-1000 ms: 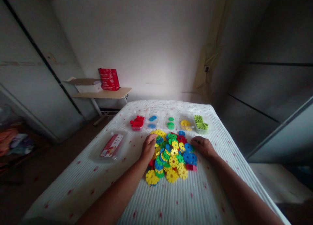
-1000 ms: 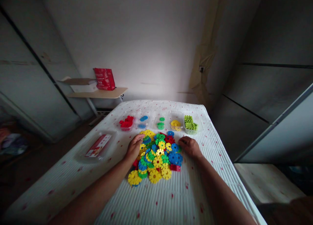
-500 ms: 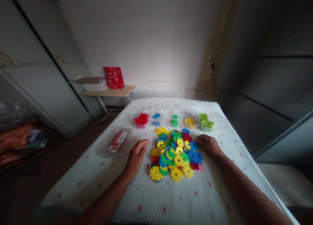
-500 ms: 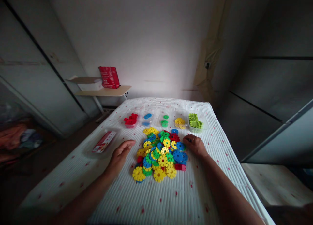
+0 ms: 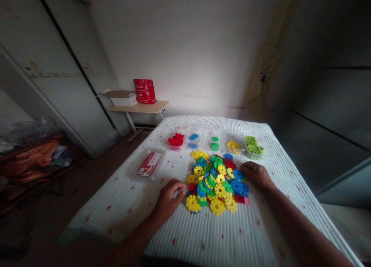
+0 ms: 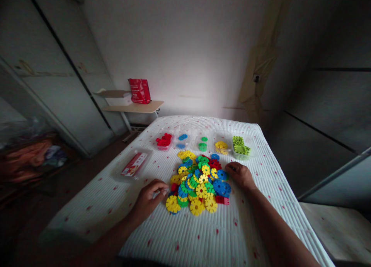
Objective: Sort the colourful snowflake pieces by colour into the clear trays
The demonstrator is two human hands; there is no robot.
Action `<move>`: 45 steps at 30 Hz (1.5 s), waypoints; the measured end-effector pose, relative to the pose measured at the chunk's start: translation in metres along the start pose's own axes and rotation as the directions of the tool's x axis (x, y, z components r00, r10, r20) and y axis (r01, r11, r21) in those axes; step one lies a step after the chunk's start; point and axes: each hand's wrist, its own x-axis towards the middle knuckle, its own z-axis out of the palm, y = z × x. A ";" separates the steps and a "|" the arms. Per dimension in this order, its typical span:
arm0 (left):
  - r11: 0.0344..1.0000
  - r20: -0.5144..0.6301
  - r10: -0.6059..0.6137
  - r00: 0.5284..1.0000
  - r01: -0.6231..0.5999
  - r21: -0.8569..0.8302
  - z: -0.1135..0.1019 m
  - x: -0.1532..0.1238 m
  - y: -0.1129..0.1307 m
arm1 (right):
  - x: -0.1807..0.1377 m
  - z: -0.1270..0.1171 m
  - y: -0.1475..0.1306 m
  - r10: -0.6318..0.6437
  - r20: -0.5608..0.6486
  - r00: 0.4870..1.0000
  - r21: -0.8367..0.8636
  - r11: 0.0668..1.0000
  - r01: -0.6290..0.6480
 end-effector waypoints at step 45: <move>0.944 -0.329 0.099 0.939 0.015 0.329 -0.001 0.128 -0.007 | 0.001 0.000 -0.005 -0.010 -0.011 1.000 -0.034 0.999 0.010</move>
